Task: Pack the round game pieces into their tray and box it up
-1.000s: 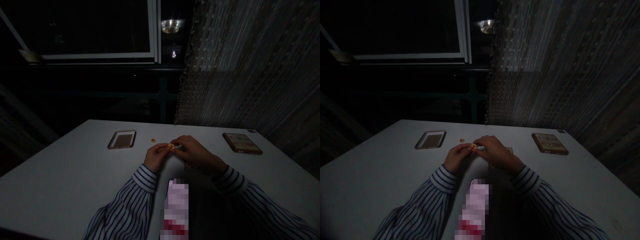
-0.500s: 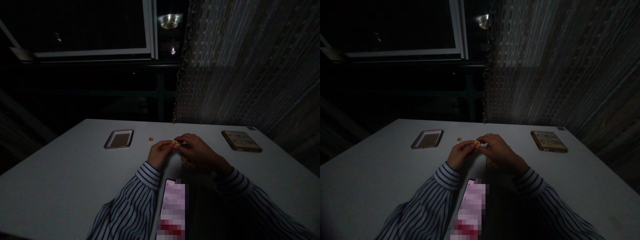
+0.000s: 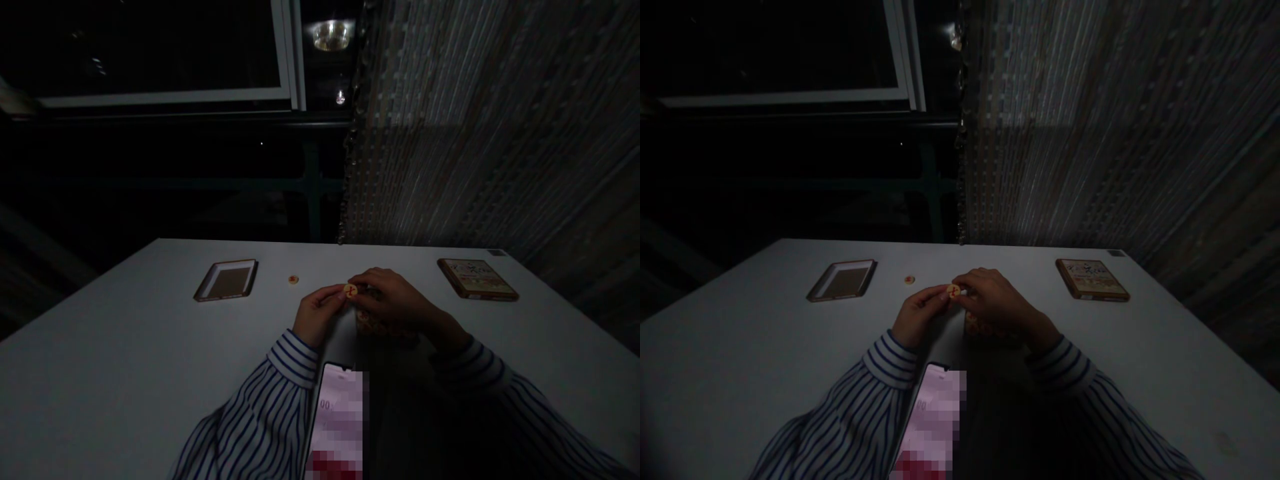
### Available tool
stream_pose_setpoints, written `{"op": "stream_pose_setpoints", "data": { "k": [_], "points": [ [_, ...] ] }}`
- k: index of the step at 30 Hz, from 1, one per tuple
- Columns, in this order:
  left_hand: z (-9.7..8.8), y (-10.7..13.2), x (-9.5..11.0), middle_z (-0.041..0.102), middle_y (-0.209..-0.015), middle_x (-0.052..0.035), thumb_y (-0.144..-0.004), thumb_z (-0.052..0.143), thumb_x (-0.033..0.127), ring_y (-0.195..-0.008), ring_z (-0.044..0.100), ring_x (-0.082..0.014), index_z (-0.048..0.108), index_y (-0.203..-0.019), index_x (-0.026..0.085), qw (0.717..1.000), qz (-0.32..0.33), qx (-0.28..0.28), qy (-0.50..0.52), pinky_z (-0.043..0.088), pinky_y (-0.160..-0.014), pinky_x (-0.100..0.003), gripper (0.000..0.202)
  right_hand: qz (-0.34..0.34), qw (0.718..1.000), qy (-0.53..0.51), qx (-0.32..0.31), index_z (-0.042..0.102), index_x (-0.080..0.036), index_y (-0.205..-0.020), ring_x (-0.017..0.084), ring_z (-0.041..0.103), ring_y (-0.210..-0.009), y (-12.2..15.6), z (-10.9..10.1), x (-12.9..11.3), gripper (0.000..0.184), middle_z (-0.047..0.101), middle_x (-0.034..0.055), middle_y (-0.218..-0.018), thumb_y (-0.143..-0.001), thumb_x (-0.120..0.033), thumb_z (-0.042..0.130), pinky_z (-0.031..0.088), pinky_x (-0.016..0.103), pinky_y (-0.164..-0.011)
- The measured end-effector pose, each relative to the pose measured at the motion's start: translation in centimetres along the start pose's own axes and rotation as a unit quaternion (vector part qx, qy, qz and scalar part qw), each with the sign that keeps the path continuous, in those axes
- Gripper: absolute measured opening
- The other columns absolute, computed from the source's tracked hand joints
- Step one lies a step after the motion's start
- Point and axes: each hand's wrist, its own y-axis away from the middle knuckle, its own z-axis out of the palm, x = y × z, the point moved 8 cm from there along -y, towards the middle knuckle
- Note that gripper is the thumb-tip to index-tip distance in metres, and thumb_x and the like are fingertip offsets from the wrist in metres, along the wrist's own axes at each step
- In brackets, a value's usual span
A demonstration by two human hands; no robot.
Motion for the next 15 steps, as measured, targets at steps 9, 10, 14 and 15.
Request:
{"op": "stream_pose_setpoints", "data": {
  "k": [9, 10, 14, 15],
  "points": [
    [-0.14, -0.08, -0.6, 0.07, -0.078, -0.0062, -0.056, 0.074, 0.028, -0.067, 0.061, -0.0125, 0.068, -0.082, 0.013, 1.0, -0.001, 0.007, 0.018, 0.049, -0.069, -0.026, 0.031, -0.014, 1.0, 0.007, -0.017, 0.059, -0.017, -0.1, 0.018, 0.056, -0.084, 0.09, 0.43, 0.22, 0.025, 0.064, 0.0065, -0.091, -0.08, -0.03, 0.052, 0.041, 0.032, -0.075],
    [-0.17, -0.07, -0.6, 0.07, -0.078, -0.0061, -0.056, 0.074, 0.028, -0.067, 0.061, -0.0125, 0.068, -0.082, 0.013, 1.0, -0.002, 0.009, 0.019, 0.049, -0.069, -0.026, 0.031, -0.012, 1.0, 0.01, -0.014, 0.059, -0.017, -0.1, 0.018, 0.056, -0.084, 0.08, 0.37, 0.22, 0.025, 0.064, 0.0066, -0.091, -0.08, -0.031, 0.053, 0.041, 0.033, -0.075],
    [-0.23, 0.0, -0.61, 0.07, -0.078, -0.0059, -0.055, 0.074, 0.029, -0.067, 0.061, -0.0126, 0.068, -0.08, 0.013, 1.0, -0.002, 0.016, 0.021, 0.049, -0.069, -0.026, 0.031, -0.011, 1.0, 0.017, -0.017, 0.059, -0.017, -0.1, 0.018, 0.056, -0.084, 0.1, 0.38, 0.28, 0.026, 0.064, 0.0065, -0.091, -0.081, -0.034, 0.051, 0.041, 0.033, -0.075],
    [-0.21, 0.01, -0.67, 0.07, -0.077, -0.0056, -0.055, 0.074, 0.029, -0.067, 0.061, -0.0123, 0.068, -0.08, 0.012, 1.0, -0.003, 0.017, 0.02, 0.049, -0.068, -0.025, 0.03, -0.013, 1.0, 0.018, -0.02, 0.059, -0.017, -0.1, 0.018, 0.056, -0.084, 0.13, 0.43, 0.3, 0.026, 0.064, 0.0064, -0.091, -0.081, -0.034, 0.051, 0.041, 0.033, -0.075]
  ]
}}
